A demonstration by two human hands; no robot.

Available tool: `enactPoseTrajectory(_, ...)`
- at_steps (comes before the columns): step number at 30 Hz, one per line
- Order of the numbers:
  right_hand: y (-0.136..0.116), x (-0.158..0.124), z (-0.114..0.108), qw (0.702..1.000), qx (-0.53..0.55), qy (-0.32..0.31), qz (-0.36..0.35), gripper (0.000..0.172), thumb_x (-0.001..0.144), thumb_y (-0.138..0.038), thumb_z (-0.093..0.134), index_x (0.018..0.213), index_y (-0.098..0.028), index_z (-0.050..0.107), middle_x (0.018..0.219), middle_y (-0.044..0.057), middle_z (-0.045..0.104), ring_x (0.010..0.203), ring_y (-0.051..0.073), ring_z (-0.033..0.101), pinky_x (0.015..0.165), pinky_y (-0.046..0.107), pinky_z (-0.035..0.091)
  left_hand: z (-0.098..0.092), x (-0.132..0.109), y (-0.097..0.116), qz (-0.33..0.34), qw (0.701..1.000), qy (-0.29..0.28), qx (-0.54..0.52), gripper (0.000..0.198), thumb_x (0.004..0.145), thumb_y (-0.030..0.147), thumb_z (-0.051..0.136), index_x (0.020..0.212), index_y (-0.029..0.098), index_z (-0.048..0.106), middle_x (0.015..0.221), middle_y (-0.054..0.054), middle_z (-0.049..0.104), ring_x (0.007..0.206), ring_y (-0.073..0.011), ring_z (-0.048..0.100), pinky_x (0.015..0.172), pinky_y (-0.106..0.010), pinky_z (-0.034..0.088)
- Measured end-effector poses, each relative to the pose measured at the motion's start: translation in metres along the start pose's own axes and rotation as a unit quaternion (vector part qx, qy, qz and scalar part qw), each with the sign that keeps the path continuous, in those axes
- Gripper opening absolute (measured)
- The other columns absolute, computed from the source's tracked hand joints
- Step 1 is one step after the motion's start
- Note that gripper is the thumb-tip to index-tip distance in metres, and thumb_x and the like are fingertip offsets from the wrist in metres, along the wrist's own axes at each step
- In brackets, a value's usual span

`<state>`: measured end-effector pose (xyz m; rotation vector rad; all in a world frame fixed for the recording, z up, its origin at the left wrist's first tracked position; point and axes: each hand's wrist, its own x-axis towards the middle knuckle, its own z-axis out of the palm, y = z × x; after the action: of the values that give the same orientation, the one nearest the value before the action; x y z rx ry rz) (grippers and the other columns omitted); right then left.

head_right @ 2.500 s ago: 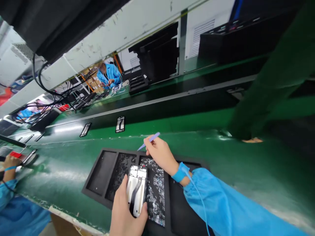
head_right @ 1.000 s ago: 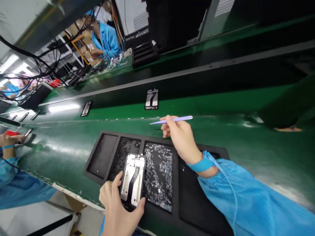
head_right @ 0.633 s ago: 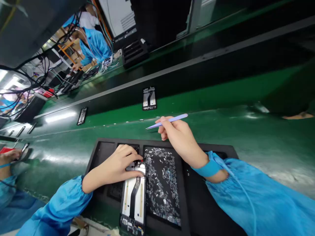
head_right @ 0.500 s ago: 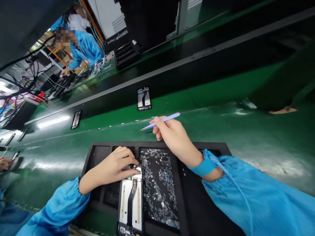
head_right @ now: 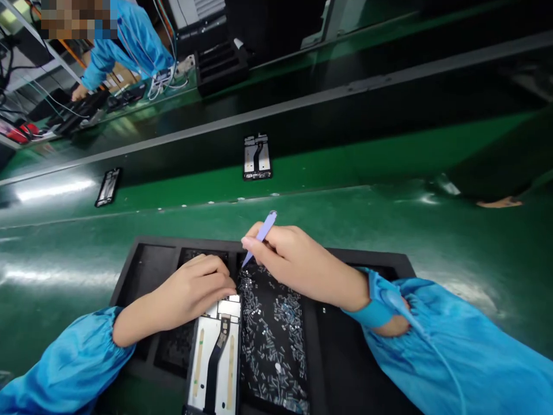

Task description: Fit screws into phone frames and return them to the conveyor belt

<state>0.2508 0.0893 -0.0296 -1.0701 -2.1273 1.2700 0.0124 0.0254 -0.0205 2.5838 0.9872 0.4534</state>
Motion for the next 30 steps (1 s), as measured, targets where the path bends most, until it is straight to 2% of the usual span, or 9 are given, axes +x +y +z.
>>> enactPoseTrajectory(4, 0.014, 0.007, -0.009, 0.997, 0.010, -0.066, 0.023, 0.042, 0.103, -0.055, 0.044, 0.088, -0.021, 0.064, 0.076, 0.000, 0.065, 0.063, 0.013, 0.058, 0.061, 0.028, 0.045, 0.000, -0.006, 0.014, 0.045, 0.987, 0.139, 0.066, 0.017, 0.103, 0.021, 0.055, 0.093, 0.014, 0.068, 0.080, -0.003, 0.067, 0.071, -0.0145, 0.059, 0.064, -0.029, 0.048)
enactPoseTrajectory(6, 0.018, 0.008, -0.011, 0.996, 0.010, -0.082, 0.031, 0.043, 0.104, -0.056, 0.043, 0.090, -0.021, 0.065, 0.076, -0.001, 0.064, 0.061, 0.012, 0.056, 0.060, 0.028, 0.045, 0.002, -0.011, 0.026, 0.097, 0.977, 0.178, 0.063, 0.015, 0.099, 0.020, 0.059, 0.088, 0.014, 0.069, 0.071, 0.000, 0.065, 0.064, -0.0131, 0.058, 0.059, -0.028, 0.049)
enactPoseTrajectory(9, 0.018, 0.007, -0.011, 0.996, -0.002, -0.091, 0.025, 0.042, 0.104, -0.053, 0.045, 0.083, -0.022, 0.064, 0.079, -0.002, 0.064, 0.060, 0.010, 0.054, 0.061, 0.028, 0.044, 0.005, -0.019, 0.041, 0.179, 0.970, 0.141, 0.086, 0.016, 0.095, 0.026, 0.066, 0.087, 0.014, 0.073, 0.070, 0.001, 0.065, 0.066, -0.0136, 0.063, 0.060, -0.028, 0.054)
enactPoseTrajectory(12, 0.014, 0.006, -0.011, 0.995, -0.011, -0.090, 0.031, 0.043, 0.104, -0.051, 0.046, 0.078, -0.021, 0.062, 0.077, -0.002, 0.063, 0.058, 0.009, 0.053, 0.059, 0.027, 0.042, 0.007, -0.024, 0.045, 0.221, 0.964, 0.068, 0.134, 0.021, 0.095, 0.033, 0.069, 0.104, 0.016, 0.078, 0.100, -0.003, 0.075, 0.096, -0.0184, 0.070, 0.083, -0.028, 0.060)
enactPoseTrajectory(14, 0.012, 0.007, -0.011, 0.995, -0.014, -0.088, 0.033, 0.043, 0.104, -0.050, 0.047, 0.076, -0.021, 0.062, 0.075, -0.002, 0.062, 0.057, 0.009, 0.053, 0.058, 0.027, 0.042, 0.005, -0.025, 0.043, 0.235, 0.960, 0.042, 0.150, 0.023, 0.097, 0.034, 0.066, 0.110, 0.019, 0.078, 0.109, -0.002, 0.075, 0.106, -0.0201, 0.069, 0.092, -0.029, 0.059)
enactPoseTrajectory(19, 0.013, 0.007, -0.010, 0.994, -0.010, -0.097, 0.049, 0.042, 0.103, -0.052, 0.048, 0.078, -0.022, 0.066, 0.075, -0.001, 0.064, 0.056, 0.010, 0.054, 0.056, 0.028, 0.042, -0.001, -0.024, 0.036, 0.252, 0.954, -0.006, 0.163, 0.025, 0.102, 0.027, 0.057, 0.117, 0.022, 0.076, 0.112, -0.001, 0.074, 0.107, -0.0185, 0.069, 0.092, -0.027, 0.059)
enactPoseTrajectory(27, 0.011, 0.009, -0.011, 0.995, -0.015, -0.097, 0.035, 0.043, 0.101, -0.050, 0.051, 0.073, -0.022, 0.066, 0.079, 0.000, 0.069, 0.050, 0.009, 0.052, 0.051, 0.028, 0.041, -0.008, -0.018, 0.032, 0.245, 0.957, -0.044, 0.147, 0.030, 0.104, 0.022, 0.050, 0.118, 0.026, 0.076, 0.117, 0.002, 0.074, 0.115, -0.0170, 0.066, 0.095, -0.024, 0.056)
enactPoseTrajectory(30, 0.011, 0.010, -0.010, 0.995, -0.016, -0.090, 0.030, 0.042, 0.100, -0.051, 0.053, 0.072, -0.023, 0.066, 0.077, 0.000, 0.069, 0.050, 0.009, 0.053, 0.049, 0.028, 0.041, -0.011, -0.017, 0.031, 0.245, 0.957, -0.038, 0.150, 0.030, 0.104, 0.022, 0.050, 0.118, 0.027, 0.076, 0.117, 0.003, 0.075, 0.116, -0.0159, 0.066, 0.094, -0.022, 0.056)
